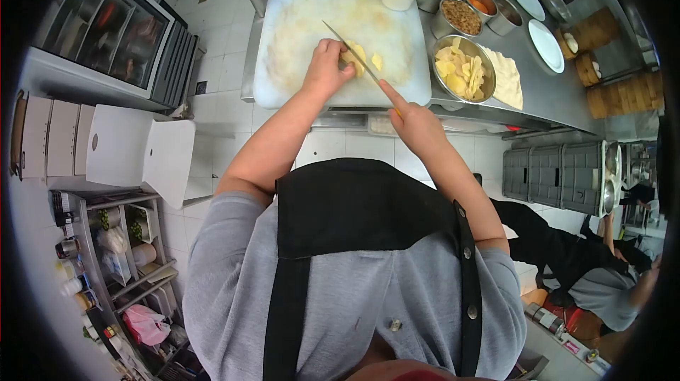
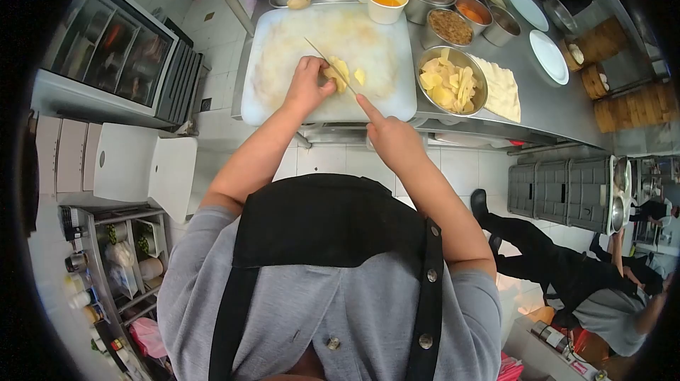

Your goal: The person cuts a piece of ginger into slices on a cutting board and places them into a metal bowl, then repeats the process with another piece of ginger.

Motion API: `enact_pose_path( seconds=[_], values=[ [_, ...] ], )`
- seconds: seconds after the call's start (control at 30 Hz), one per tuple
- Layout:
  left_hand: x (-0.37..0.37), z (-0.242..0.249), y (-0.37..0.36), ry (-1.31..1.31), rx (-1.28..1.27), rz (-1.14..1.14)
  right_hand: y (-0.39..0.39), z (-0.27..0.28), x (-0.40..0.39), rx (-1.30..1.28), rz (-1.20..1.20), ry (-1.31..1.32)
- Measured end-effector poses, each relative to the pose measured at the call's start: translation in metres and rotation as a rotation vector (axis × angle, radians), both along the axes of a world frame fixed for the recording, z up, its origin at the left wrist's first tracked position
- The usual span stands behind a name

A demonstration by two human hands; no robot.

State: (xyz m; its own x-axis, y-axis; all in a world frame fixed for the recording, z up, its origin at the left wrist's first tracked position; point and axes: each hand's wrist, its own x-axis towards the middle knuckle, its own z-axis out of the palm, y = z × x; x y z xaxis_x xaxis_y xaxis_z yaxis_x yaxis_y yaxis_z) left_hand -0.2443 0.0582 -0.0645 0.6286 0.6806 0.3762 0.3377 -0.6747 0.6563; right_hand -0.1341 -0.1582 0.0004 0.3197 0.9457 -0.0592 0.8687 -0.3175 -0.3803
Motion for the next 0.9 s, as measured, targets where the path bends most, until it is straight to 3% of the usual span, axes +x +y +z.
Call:
enact_pose_path(
  seconds=[0.47,0.7,0.9],
  values=[
    [-0.001,0.0,-0.001,0.012,-0.058,0.004,0.049,-0.011,0.012,-0.038,0.029,0.033],
    [-0.001,-0.001,-0.001,-0.017,-0.02,0.004,0.019,-0.01,0.007,0.09,0.075,0.024],
    [0.0,-0.002,-0.001,-0.005,0.009,0.008,0.008,-0.003,0.004,0.042,0.067,-0.057]
  ],
)
